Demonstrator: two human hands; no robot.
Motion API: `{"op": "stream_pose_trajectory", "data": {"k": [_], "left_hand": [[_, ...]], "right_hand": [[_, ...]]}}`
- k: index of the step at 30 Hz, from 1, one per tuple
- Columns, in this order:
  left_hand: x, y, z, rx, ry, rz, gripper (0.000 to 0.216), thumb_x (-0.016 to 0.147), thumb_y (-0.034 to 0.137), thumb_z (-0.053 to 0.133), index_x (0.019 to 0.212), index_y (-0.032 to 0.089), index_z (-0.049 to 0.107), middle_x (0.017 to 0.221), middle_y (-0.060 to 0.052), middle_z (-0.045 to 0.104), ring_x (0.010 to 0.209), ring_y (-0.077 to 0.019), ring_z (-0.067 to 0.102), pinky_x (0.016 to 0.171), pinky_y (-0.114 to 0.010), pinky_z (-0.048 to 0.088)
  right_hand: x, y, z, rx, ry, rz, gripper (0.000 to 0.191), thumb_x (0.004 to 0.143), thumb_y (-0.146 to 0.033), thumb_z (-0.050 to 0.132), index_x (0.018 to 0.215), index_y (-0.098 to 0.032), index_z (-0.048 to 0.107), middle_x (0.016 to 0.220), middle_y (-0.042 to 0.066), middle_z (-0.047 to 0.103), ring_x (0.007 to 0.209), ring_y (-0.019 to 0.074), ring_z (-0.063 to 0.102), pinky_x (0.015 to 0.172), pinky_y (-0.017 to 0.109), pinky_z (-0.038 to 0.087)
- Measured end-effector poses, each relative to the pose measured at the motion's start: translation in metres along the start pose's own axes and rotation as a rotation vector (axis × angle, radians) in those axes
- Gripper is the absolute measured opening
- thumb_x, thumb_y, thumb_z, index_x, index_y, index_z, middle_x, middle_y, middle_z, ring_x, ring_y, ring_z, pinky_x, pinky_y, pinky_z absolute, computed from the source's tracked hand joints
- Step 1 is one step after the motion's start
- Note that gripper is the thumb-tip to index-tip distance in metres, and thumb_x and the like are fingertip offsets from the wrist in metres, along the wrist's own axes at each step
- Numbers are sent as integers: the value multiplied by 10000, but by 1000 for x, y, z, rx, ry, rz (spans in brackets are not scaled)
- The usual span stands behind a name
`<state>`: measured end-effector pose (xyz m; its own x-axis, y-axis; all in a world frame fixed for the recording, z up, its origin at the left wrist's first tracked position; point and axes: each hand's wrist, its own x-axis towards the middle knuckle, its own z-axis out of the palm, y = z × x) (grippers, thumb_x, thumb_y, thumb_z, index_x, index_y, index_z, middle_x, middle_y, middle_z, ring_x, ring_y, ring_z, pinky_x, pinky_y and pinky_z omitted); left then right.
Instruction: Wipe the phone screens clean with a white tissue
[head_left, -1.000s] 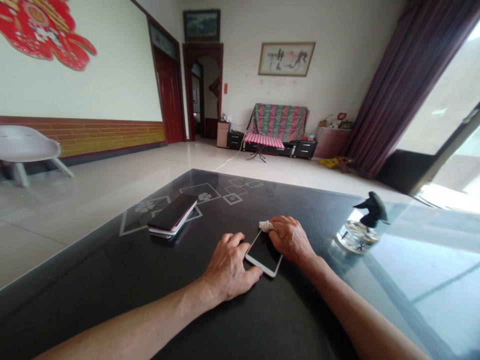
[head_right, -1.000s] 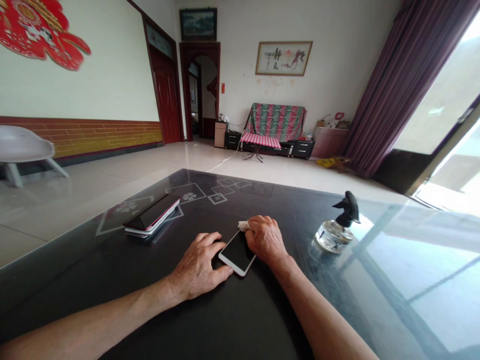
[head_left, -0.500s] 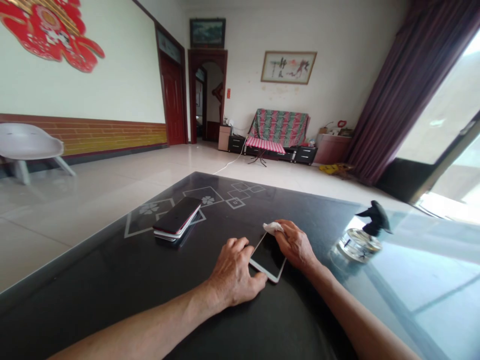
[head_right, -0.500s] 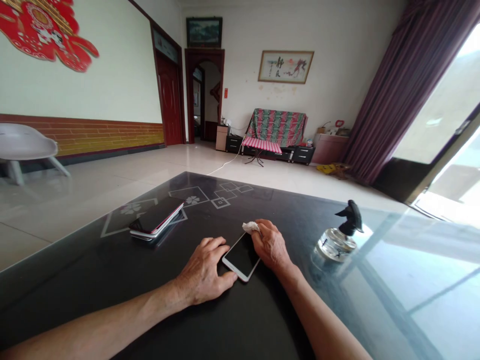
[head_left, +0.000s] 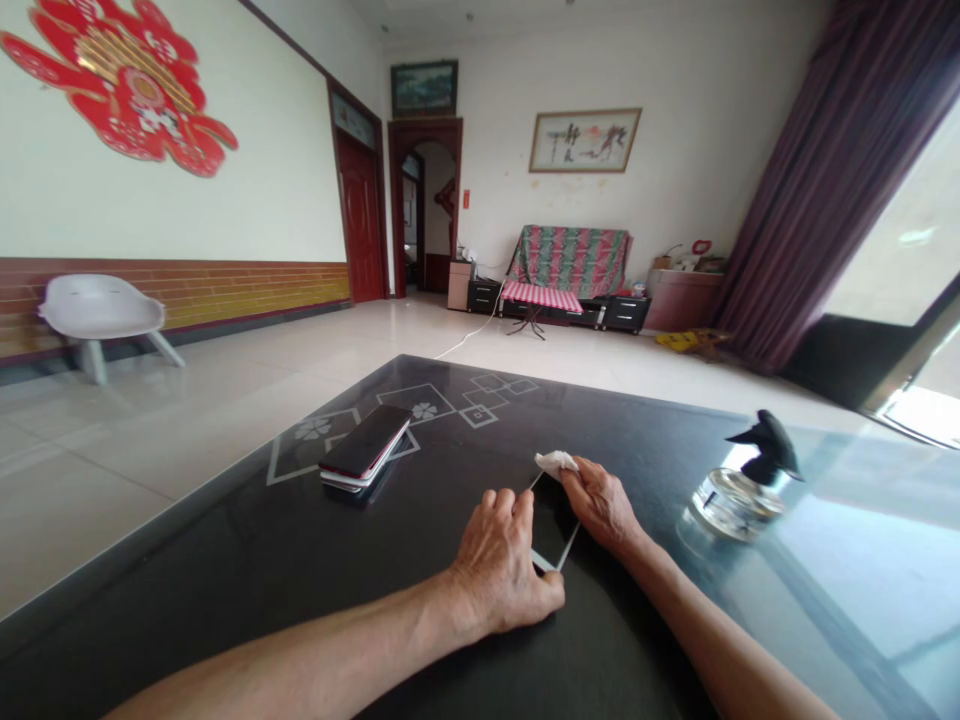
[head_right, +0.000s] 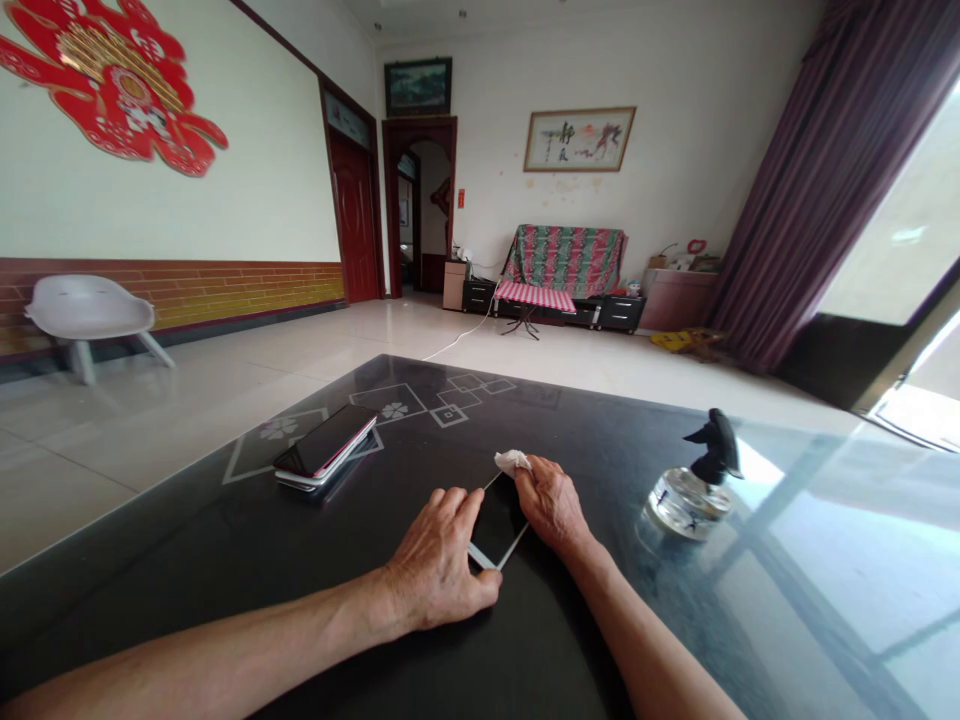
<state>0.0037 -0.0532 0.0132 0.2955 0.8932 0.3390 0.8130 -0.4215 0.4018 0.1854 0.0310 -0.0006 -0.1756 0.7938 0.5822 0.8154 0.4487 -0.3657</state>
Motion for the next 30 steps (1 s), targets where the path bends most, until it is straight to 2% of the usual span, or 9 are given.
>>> {"op": "stream_pose_trajectory", "data": {"k": [3,7,12,16,20,26,30], "left_hand": [[5,-7,0,-35,18,31,704,594,293,602,1266,99,527,1176,-161,584,1096,-331,518,990,-412,428],[15,-33,-4,-65,17,67,719,600,204,561,1305,77,496,1305,-165,539,1203,-301,481,1054,-399,387],[21,-51,-11,-49,-4,56,756,628,364,660,1309,77,498,1290,-167,547,1198,-317,479,1045,-425,388],[25,-50,-15,-99,-36,71,755,601,303,701,1295,72,516,1220,-156,595,1116,-300,527,993,-410,429],[29,-50,-17,-168,-65,121,785,575,267,723,1316,140,496,1242,-125,600,1100,-295,544,970,-435,439],[29,-53,-14,-171,-36,127,836,548,324,754,1313,120,487,1229,-132,586,1106,-305,529,965,-434,445],[24,-52,-16,-78,7,101,694,546,495,759,1116,125,619,1201,-130,564,1121,-330,496,977,-443,428]], "right_hand": [[1,2,0,-46,39,32,276,870,-298,358,652,-222,510,673,15,613,637,167,584,611,268,420],[2,4,-1,-92,87,89,319,886,-348,343,618,-227,467,638,22,580,586,163,550,562,263,374],[2,3,-2,-111,75,102,301,869,-350,347,623,-237,478,605,10,575,559,162,542,527,252,349],[2,2,-4,-125,58,90,272,845,-327,366,612,-240,474,568,0,557,526,154,522,513,250,340],[1,4,-6,-161,92,115,320,860,-327,357,578,-233,475,547,9,534,501,146,492,506,259,329],[-1,1,-17,-233,116,85,313,890,-309,345,689,-218,566,725,57,614,663,184,553,620,294,380],[-14,-4,-24,-307,59,30,275,904,-287,365,834,-213,621,875,70,653,826,212,581,747,325,405]]}}
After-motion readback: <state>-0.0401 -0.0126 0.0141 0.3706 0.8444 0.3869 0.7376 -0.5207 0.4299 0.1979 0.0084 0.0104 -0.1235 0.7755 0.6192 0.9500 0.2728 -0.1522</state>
